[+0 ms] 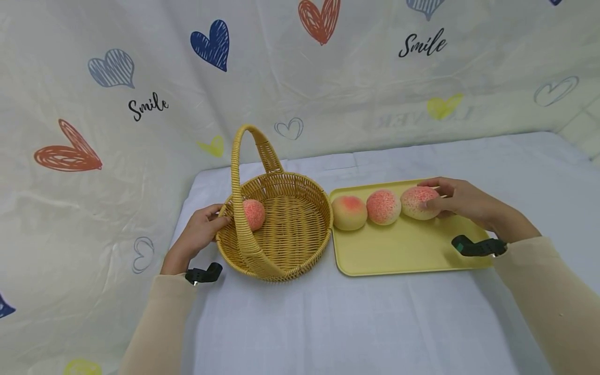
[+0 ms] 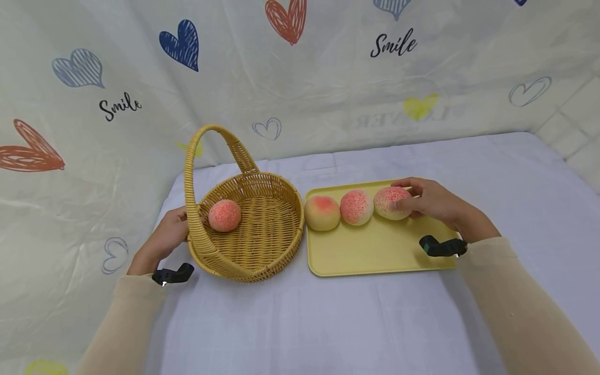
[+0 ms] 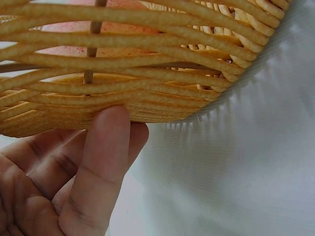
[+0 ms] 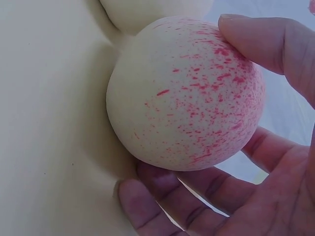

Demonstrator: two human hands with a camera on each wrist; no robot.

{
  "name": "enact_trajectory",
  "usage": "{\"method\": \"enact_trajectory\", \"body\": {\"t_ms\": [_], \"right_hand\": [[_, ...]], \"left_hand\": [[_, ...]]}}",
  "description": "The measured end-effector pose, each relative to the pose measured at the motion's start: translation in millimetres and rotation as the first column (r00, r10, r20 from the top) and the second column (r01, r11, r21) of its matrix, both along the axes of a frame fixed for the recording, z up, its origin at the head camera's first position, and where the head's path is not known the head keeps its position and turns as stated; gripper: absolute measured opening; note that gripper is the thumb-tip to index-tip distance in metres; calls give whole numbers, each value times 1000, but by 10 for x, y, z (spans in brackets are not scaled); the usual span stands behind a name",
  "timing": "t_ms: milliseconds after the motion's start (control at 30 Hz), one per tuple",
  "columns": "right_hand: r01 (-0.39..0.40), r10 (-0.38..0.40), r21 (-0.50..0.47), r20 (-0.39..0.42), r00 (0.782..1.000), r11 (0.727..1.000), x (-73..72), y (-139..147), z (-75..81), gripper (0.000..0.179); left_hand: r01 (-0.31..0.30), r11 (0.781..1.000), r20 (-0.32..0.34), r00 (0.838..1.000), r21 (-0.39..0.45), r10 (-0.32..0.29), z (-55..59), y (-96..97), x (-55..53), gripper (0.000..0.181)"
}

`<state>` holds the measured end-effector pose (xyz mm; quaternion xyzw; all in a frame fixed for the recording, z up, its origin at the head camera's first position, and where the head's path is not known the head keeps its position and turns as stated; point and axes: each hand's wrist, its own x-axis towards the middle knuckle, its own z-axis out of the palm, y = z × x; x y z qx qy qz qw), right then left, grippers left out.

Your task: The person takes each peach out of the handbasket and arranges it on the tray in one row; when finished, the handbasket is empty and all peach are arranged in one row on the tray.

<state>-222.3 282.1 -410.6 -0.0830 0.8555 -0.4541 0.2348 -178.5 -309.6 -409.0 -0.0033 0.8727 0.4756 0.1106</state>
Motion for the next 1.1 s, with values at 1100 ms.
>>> {"method": "enact_trajectory", "body": {"t_ms": [1100], "right_hand": [[49, -38, 52, -198, 980, 997, -98, -594, 529, 86]], "left_hand": [[-13, 1000, 17, 1000, -21, 14, -32, -15, -27, 47]]}}
